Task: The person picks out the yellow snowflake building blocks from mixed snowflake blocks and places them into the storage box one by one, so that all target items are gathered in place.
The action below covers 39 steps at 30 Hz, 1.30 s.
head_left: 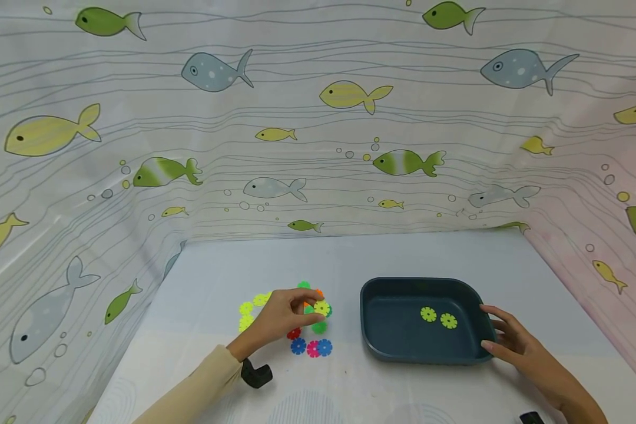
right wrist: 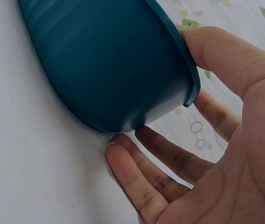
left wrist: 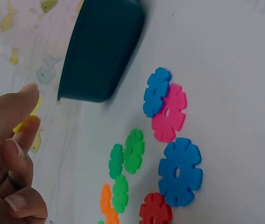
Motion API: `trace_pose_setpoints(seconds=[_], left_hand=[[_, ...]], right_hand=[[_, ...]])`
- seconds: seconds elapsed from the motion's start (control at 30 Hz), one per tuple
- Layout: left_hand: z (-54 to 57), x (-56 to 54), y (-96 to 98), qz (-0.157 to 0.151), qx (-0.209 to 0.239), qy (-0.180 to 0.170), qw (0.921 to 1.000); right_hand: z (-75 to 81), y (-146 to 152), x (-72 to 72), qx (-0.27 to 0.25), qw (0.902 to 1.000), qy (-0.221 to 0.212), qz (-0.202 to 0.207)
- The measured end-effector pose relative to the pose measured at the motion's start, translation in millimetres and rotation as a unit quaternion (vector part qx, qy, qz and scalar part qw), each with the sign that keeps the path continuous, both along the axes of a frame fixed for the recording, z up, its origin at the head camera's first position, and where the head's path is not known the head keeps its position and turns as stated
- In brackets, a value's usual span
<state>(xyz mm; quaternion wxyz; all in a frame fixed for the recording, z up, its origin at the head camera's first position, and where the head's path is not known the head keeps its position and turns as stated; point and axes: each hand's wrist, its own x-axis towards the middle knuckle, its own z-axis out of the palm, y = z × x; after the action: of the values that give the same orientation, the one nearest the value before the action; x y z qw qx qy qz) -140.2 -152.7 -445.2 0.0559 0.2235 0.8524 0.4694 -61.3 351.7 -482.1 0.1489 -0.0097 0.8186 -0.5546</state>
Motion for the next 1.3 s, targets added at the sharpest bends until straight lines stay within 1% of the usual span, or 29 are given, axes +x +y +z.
trace_pose_setpoints(seconds=[0.17, 0.3, 0.4, 0.63, 0.8, 1.1, 1.3], left_hand=[[2.9, -3.9, 7.9, -0.007, 0.009, 0.01, 0.9999], [5.4, -6.8, 13.7, -0.013, 0.019, 0.01, 0.9997], [7.4, -7.9, 18.4, -0.017, 0.023, 0.007, 0.9996], [11.1, -9.6, 31.6, -0.022, 0.036, 0.02, 0.9989], [12.5, -10.8, 41.8, -0.036, 0.05, 0.016, 0.998], [13.2, -13.3, 60.8, -0.065, 0.051, 0.019, 0.9964], [14.4, -13.6, 74.3, -0.077, 0.06, 0.004, 0.9952]], right_hand=[[0.4, 0, 0.6, 0.001, 1.0, -0.001, -0.001], [-0.6, 1, -0.5, 0.003, 1.0, 0.002, -0.002], [-1.3, 1, -1.2, 0.005, 1.0, 0.005, -0.002], [-1.5, 2, -2.1, 0.002, 1.0, 0.0, -0.002], [-0.7, 2, -1.5, 0.0, 1.0, -0.001, -0.001], [0.5, 0, -0.5, -0.002, 1.0, -0.001, -0.004], [0.9, 0, -0.2, -0.001, 1.0, -0.005, -0.006]])
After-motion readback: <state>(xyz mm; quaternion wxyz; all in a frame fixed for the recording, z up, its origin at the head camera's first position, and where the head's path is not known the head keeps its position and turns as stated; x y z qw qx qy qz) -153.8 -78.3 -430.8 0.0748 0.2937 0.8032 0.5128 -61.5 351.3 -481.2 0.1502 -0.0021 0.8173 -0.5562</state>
